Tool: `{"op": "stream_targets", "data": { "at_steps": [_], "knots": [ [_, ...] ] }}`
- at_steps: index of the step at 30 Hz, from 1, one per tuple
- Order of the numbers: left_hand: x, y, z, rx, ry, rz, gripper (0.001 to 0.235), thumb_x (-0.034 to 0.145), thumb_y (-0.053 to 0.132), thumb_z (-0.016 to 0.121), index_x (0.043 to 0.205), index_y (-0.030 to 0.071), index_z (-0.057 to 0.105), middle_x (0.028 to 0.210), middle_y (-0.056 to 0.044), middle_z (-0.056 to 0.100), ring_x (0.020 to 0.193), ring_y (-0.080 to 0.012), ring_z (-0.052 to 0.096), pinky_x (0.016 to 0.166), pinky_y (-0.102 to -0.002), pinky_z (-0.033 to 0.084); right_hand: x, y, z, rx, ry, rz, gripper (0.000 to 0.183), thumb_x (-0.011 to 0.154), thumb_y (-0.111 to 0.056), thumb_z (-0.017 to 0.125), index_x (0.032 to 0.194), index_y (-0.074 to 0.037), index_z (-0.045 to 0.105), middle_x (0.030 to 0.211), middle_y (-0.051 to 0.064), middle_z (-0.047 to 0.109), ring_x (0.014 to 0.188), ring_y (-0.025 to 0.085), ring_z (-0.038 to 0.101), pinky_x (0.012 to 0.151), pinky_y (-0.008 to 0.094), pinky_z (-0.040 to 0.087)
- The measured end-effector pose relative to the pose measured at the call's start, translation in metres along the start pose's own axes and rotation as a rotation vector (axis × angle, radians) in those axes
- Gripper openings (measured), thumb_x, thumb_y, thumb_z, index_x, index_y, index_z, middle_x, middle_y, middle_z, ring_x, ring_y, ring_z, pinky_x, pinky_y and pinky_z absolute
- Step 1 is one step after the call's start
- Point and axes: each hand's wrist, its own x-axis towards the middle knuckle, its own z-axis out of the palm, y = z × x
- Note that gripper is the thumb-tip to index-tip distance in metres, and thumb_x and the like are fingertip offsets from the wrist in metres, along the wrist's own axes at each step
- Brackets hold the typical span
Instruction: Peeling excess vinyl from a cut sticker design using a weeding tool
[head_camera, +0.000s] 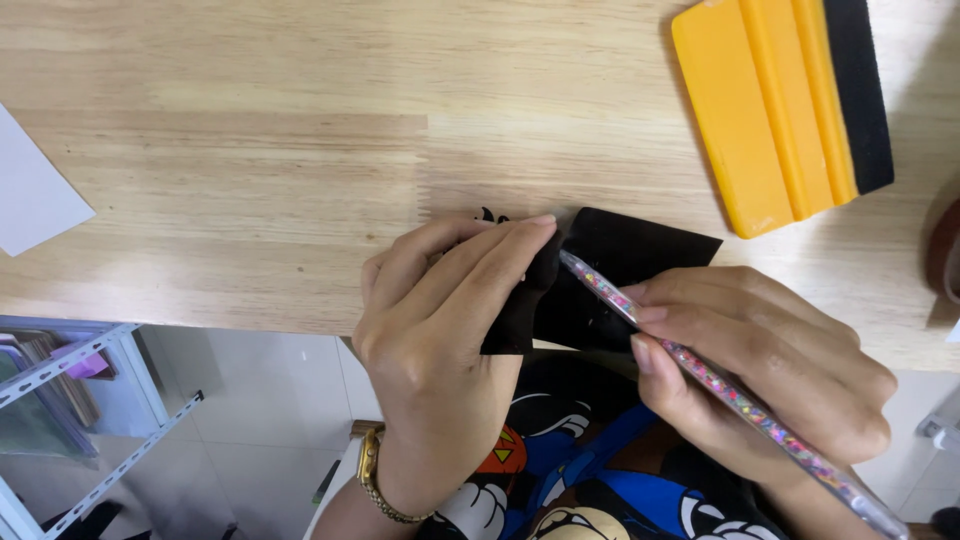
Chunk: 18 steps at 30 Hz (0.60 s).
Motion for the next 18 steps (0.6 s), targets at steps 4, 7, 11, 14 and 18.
{"op": "stream_targets", "data": {
  "at_steps": [4,7,11,14,18],
  "knots": [
    [0.000,0.000,-0.001,0.005,-0.011,0.003,0.014,0.099,0.000,0.069,0.107,0.008,0.077,0.101,-0.002,0.079,0.100,-0.0245,0.071,0.094,-0.036,0.049,0.000,0.000,0.003,-0.036,0.034,-0.025,0.009,0.088,0.003,0.068,0.092,0.010,0.064,0.090,0.025,0.072,0.082,0.035,0.077,0.075,0.038,0.063],
    [0.000,0.000,-0.001,0.003,-0.021,0.005,0.014,0.099,0.001,0.068,0.107,0.008,0.076,0.102,-0.002,0.079,0.100,-0.0245,0.071,0.093,-0.036,0.048,0.001,-0.001,0.003,-0.044,0.037,-0.015,0.008,0.088,0.003,0.068,0.092,0.009,0.065,0.089,0.024,0.072,0.081,0.034,0.076,0.075,0.038,0.063],
    [0.000,0.000,0.000,0.021,-0.008,0.011,0.014,0.099,0.001,0.067,0.106,0.009,0.077,0.101,-0.001,0.079,0.100,-0.0237,0.071,0.091,-0.036,0.047,0.000,0.001,0.004,-0.027,0.053,-0.022,0.010,0.087,0.002,0.067,0.090,0.011,0.065,0.086,0.026,0.071,0.078,0.035,0.075,0.073,0.037,0.063],
    [-0.001,-0.001,0.000,0.023,-0.014,0.002,0.015,0.099,0.001,0.068,0.107,0.010,0.076,0.101,0.000,0.079,0.101,-0.0236,0.071,0.091,-0.036,0.046,0.001,0.000,0.000,0.009,0.026,-0.014,0.010,0.087,0.003,0.066,0.092,0.011,0.062,0.088,0.027,0.071,0.078,0.035,0.075,0.073,0.036,0.063],
    [-0.001,0.000,0.001,0.010,-0.007,0.008,0.012,0.098,0.001,0.073,0.106,0.009,0.076,0.100,-0.002,0.079,0.101,-0.0237,0.071,0.093,-0.036,0.047,-0.025,0.023,-0.003,0.031,0.085,-0.044,0.009,0.085,0.003,0.066,0.089,0.010,0.061,0.081,0.024,0.070,0.073,0.033,0.077,0.067,0.034,0.064]
  ]
}}
